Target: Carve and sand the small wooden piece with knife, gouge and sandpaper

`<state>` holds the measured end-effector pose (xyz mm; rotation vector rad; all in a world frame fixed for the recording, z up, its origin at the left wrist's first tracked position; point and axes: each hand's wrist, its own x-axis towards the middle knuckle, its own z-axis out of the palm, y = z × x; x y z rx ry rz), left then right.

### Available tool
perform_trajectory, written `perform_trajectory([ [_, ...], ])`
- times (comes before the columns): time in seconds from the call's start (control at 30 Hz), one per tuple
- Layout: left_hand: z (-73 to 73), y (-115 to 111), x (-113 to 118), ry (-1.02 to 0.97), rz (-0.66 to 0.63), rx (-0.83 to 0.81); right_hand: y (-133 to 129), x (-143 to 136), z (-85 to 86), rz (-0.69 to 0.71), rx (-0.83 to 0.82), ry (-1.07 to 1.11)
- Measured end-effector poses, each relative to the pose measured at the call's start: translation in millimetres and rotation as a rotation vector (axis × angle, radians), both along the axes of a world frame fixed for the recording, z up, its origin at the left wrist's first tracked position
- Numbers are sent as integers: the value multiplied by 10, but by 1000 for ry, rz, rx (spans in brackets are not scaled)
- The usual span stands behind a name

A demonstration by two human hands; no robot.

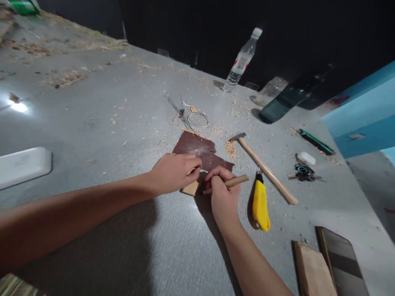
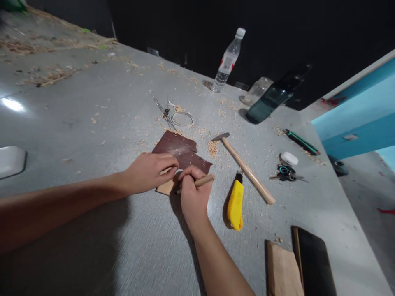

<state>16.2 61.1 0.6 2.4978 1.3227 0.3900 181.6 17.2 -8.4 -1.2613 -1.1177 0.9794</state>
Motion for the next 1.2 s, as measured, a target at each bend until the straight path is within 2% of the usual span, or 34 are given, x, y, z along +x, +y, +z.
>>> perform_trajectory([
  [0.17,-22,10,-9,-2,-15,26,13,-3,-21,-61,-30,149],
  [0.4,-8,15,-19,-1,-22,0,25,-4,-41,-39,-25,134],
  [0.67,-19,8,-20,-19,-10,19,11,-25,11,-57,-39,105],
  [0.83,-22,9,-20,-20,-2,13,7,-14,5,20,18,11],
  [1.0,-18,17,-24,-27,-13,-4,15,-3,-31,-68,-23,132],
  [1.2,-3,11,-22,-17,-16,7,21,-37,6,-52,-29,101],
])
